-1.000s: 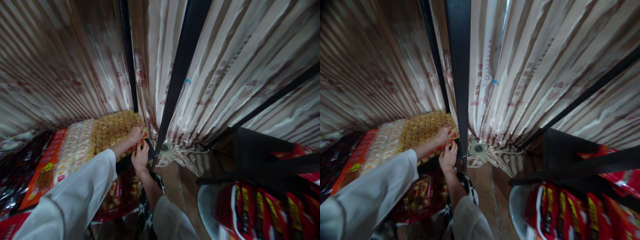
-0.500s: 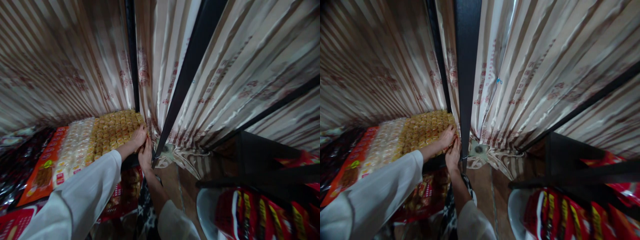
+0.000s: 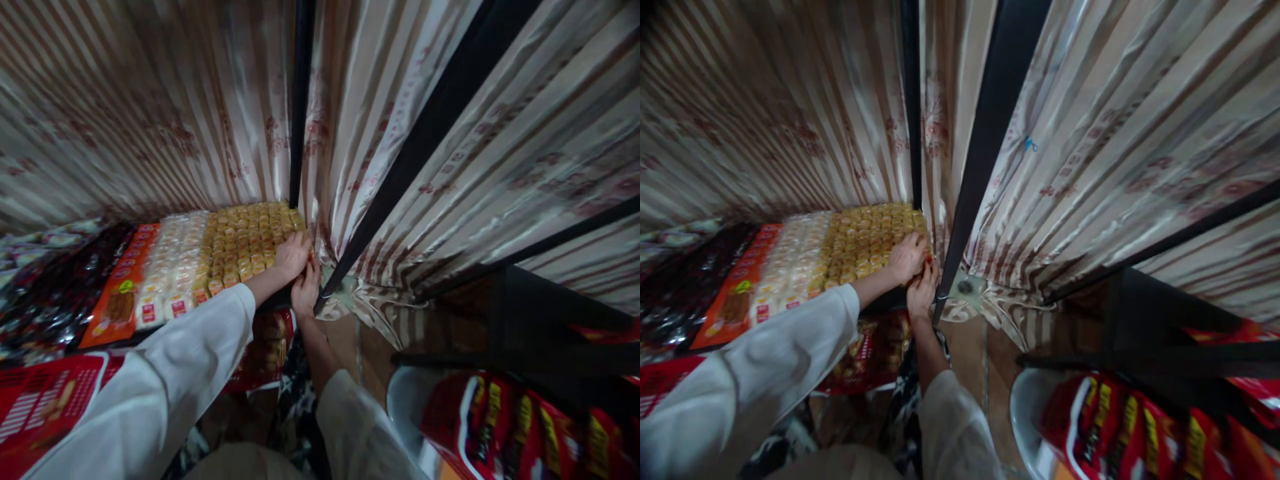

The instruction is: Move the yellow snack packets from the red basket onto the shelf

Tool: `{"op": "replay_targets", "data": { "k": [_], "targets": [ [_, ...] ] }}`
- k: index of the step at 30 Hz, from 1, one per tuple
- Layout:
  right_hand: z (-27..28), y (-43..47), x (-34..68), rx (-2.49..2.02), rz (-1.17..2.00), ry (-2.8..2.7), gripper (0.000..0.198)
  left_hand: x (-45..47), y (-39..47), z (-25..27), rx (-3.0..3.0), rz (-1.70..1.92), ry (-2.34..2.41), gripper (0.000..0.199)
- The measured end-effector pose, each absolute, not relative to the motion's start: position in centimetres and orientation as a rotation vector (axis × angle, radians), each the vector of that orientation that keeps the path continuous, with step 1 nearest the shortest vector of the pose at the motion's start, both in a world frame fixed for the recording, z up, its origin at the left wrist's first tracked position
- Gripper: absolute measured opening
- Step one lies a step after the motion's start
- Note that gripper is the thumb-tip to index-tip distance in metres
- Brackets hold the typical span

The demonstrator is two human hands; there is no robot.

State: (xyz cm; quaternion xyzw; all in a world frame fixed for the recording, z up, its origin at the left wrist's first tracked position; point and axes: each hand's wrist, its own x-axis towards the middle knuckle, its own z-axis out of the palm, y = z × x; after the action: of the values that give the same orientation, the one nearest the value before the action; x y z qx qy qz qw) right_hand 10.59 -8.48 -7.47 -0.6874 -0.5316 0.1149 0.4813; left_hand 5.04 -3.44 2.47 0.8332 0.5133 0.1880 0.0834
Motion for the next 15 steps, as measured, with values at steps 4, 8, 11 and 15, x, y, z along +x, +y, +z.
{"op": "replay_targets", "data": {
  "k": [4,8,11,15],
  "targets": [
    [-6.6,-10.0,10.7,-1.555,0.295,-1.299,0.044,1.6,-7.8,2.1,2.574,0.602,1.329,0.029],
    [-6.6,-13.7,9.5,-1.444,0.401,-1.356,0.037,-2.8,-15.0,-1.4,2.422,0.599,1.221,0.031],
    [-8.2,-17.2,7.6,-1.435,0.638,-1.504,0.032,-5.7,-20.1,-5.5,2.178,0.683,1.291,0.033],
    [-11.9,-19.7,4.5,-1.650,0.843,-1.809,0.031,-7.9,-23.1,-11.0,1.706,0.495,1.682,0.026]
  ]
}}
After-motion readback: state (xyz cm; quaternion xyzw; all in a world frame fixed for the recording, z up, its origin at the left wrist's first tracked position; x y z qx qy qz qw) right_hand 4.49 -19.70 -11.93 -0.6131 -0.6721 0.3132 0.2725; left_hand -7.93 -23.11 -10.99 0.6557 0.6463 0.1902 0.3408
